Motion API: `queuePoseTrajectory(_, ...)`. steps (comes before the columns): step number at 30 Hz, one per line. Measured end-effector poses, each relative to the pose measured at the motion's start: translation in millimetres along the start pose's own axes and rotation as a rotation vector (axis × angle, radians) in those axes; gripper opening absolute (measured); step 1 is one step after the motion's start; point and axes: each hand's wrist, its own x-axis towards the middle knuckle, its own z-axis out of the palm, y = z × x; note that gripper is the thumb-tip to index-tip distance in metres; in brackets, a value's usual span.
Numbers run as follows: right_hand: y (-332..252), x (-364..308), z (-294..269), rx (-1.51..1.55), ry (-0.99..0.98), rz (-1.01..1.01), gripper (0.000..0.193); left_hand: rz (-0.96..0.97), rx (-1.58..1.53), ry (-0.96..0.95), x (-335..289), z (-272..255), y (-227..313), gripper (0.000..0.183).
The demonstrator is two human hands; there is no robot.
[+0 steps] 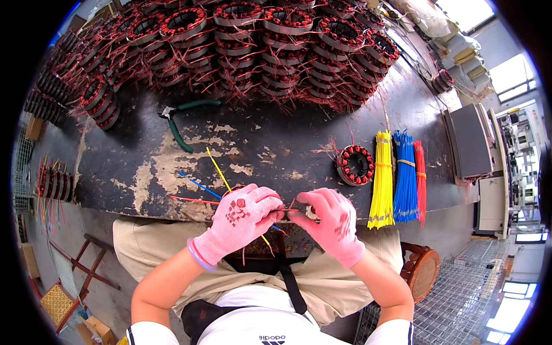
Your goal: The person inserts colored wires into a motor stator and secures them by hand with zip ties. They then use pliers to tighten and cut the ends of the zip ties.
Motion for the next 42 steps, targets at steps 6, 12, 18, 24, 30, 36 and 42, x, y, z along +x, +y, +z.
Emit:
queuePoseTrajectory(6,13,-5,23,0.022,0.030,-0.147,0.022,0.010,-0.006,0.008,2,0,0,0.018)
queuePoseTrajectory(12,-1,-3,-4,0.602,-0.378,0.399,0.019,0.065,-0.041,-0.033,0,3,-2,0.019)
queuePoseTrajectory(18,-12,-31,-21,0.419,-0.341,0.411,0.014,0.122,-0.064,-0.096,-4,11,9,0.022)
queuePoseTrajectory(24,11,-60,-40,0.164,-0.223,0.389,0.025,-0.006,0.021,-0.039,-2,-16,-7,0.017)
queuePoseTrajectory(30,0,-20,8,-0.292,-0.020,-0.160,0.023,-0.035,0.006,-0.046,-2,-17,-6,0.016)
queuePoseTrajectory(36,4,5,27,-0.222,0.004,-0.347,0.019,-0.012,-0.008,-0.034,-2,-16,-9,0.016)
queuePoseTrajectory(42,-4,16,15,1.004,-0.515,0.719,0.026,0.003,0.027,-0.034,-5,-14,-11,0.017)
